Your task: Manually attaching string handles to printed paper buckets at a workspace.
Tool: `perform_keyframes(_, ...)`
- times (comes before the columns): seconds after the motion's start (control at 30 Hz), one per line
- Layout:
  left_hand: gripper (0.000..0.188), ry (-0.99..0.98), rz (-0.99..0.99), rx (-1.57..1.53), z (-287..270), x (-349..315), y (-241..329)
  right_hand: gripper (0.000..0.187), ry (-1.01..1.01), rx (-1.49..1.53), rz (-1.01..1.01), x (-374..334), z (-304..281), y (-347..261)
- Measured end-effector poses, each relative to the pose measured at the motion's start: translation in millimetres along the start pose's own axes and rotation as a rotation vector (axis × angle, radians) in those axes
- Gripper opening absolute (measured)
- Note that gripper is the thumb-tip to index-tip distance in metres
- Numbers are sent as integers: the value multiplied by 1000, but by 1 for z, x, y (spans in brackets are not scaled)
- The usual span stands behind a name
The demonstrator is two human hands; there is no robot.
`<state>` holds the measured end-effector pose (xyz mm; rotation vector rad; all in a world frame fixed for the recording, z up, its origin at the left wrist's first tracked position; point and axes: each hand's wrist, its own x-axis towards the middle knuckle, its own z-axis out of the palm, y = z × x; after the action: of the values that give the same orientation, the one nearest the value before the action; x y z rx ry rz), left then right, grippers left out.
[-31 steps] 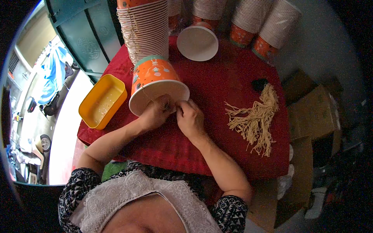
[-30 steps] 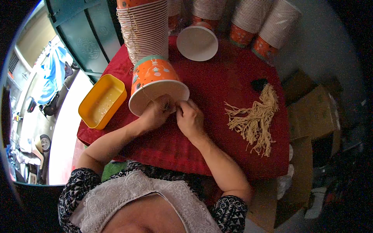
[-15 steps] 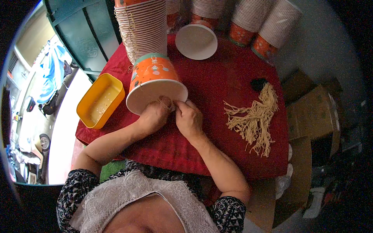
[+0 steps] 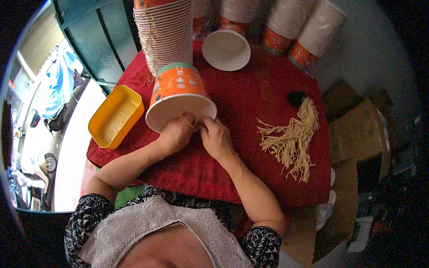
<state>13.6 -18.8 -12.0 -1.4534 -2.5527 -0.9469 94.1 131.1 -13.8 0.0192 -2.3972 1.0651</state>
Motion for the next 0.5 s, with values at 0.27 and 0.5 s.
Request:
perform_keyframes(0.27, 11, 162, -92, -312, -9, 3, -2, 18, -59, 46, 43, 0, -3, -5)
perform_keyframes(0.5, 16, 124, -181, -257, -9, 9, 0, 10, -57, -45, -126, -6, -7, -11)
